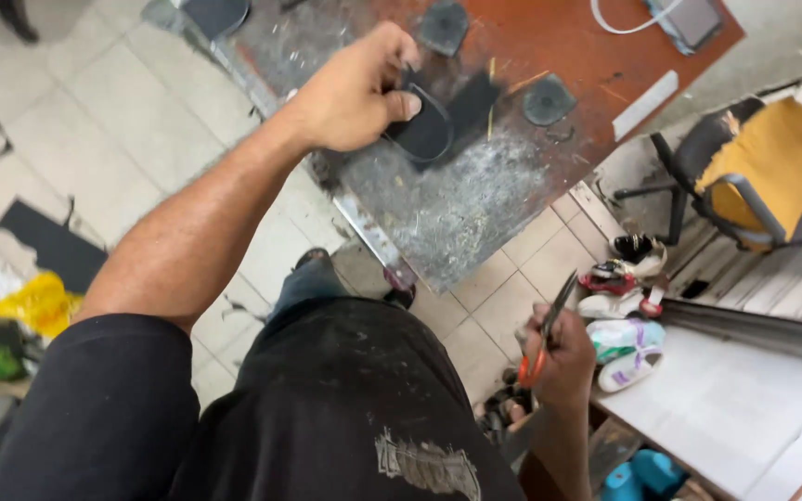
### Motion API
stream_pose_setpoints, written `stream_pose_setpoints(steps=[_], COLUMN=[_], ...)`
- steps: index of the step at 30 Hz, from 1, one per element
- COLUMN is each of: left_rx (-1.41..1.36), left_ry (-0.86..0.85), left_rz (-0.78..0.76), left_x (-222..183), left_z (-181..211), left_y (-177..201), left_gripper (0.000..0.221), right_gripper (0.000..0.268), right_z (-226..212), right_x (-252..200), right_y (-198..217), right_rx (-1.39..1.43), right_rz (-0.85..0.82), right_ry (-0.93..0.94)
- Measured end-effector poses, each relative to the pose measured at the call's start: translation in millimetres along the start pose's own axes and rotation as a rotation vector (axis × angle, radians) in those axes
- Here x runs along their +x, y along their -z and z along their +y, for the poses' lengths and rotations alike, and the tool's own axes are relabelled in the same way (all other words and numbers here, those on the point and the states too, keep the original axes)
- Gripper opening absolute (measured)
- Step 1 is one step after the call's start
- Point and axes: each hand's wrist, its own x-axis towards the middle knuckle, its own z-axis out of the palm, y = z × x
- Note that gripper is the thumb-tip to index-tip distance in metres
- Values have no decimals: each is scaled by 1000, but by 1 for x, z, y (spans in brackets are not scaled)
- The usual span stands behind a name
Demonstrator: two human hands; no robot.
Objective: Cutting a specific shape out of a piece of black material using scissors
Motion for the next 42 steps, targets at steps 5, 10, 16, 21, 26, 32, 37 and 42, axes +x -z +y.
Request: stream_pose_setpoints(steps=[5, 10, 16, 21, 26, 32, 37, 42], left_rx=[-876, -1033, -1204, -1293, -1354, -1393, -1313, -1278], left_ry=[205, 145, 261, 183, 112, 54, 43, 31], left_rz=[284, 505, 456, 628, 747, 732, 794, 864], left_x=[-71, -116, -159, -161, -177, -201, -222, -223], left_z=[18, -1, -3, -23, -22, -12, -16, -32], left_y=[-37, -105, -116, -96, -65, -49, -56, -78], left_gripper=[43, 61, 23, 28, 29, 36, 29, 29], right_gripper=[38, 41, 43, 35, 52, 56, 51, 49], right_z=[-53, -81, -95, -125, -117, -118, -117, -123], right_x=[84, 142, 138, 125, 79, 26, 5, 9], right_y=[-24, -98, -158, -156, -164, -188, -201, -207], right_rx=[94, 434, 540, 495, 406, 317, 405, 402], right_rz=[-276, -389, -450, -438, -556, -766, -799, -843], right_ry=[210, 270, 102, 201, 278, 207, 181, 185])
